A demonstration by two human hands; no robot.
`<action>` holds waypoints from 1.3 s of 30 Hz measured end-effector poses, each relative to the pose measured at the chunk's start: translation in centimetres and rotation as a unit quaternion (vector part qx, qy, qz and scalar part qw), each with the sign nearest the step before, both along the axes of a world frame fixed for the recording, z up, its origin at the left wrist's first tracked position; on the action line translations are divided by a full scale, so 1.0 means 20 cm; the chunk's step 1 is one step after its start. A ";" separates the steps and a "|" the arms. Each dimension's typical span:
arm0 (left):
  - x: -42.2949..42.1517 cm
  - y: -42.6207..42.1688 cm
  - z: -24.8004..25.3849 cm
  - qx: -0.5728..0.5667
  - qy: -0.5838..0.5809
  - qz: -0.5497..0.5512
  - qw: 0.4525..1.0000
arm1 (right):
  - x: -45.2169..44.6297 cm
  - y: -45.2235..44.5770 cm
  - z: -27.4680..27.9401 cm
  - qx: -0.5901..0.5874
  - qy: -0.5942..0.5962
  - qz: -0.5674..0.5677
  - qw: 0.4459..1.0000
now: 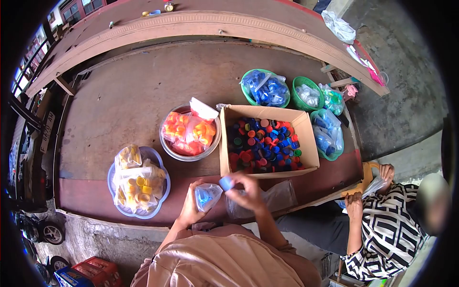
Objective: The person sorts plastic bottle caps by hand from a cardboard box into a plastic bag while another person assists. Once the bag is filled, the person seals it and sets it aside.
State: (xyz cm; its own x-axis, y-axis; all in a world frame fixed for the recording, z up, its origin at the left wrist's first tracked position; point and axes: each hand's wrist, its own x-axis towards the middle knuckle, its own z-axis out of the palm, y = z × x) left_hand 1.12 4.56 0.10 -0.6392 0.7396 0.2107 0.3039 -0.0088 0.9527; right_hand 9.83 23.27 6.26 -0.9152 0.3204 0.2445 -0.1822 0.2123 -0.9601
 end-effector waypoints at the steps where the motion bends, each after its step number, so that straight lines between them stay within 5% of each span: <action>1: 0.00 0.00 -0.01 0.015 -0.014 -0.004 1.000 | -0.02 -0.07 0.09 0.125 -0.013 0.032 0.991; 2: 0.00 0.00 0.01 0.004 0.001 -0.004 1.000 | -0.04 -0.11 0.15 0.249 -0.027 0.064 0.966; 5: -0.01 0.00 0.10 -0.009 0.030 -0.008 0.999 | -0.07 -0.16 0.14 0.326 -0.009 0.096 0.940; 9: 0.00 0.00 0.05 -0.014 0.004 0.017 1.000 | -0.11 -0.03 0.13 0.287 0.002 0.066 0.956; 11: 0.00 0.01 0.09 -0.031 0.026 0.034 0.999 | -0.13 0.18 0.08 0.244 -0.051 -0.009 0.968; 16: -0.01 -0.01 0.04 -0.052 0.018 0.044 0.997 | -0.09 1.00 -0.28 0.306 -0.200 -0.279 0.888; 18: -0.01 -0.01 0.06 -0.059 0.020 0.048 0.997 | -0.06 1.11 -0.24 0.415 -0.241 -0.291 0.828; 22: -0.01 0.02 0.07 -0.053 -0.007 0.056 0.997 | -0.15 1.10 -0.23 0.326 -0.228 -0.113 0.910; 26: -0.02 0.03 0.07 -0.072 0.005 0.049 0.996 | -0.20 1.00 -0.22 0.351 -0.323 -0.013 0.879; 30: -0.02 0.04 0.07 -0.076 -0.003 0.053 0.996 | -0.15 1.25 -0.38 0.391 -0.451 -0.174 0.783; 32: -0.02 0.03 0.07 -0.076 -0.021 0.053 0.996 | -0.08 1.41 -0.50 0.449 -0.421 -0.309 0.725; 35: -0.03 0.04 0.07 -0.078 0.000 0.051 0.996 | 0.00 1.58 -0.59 0.359 -0.463 -0.272 0.763; 39: -0.03 0.05 0.10 -0.082 -0.006 0.042 0.996 | 0.01 1.52 -0.58 0.423 -0.399 -0.294 0.759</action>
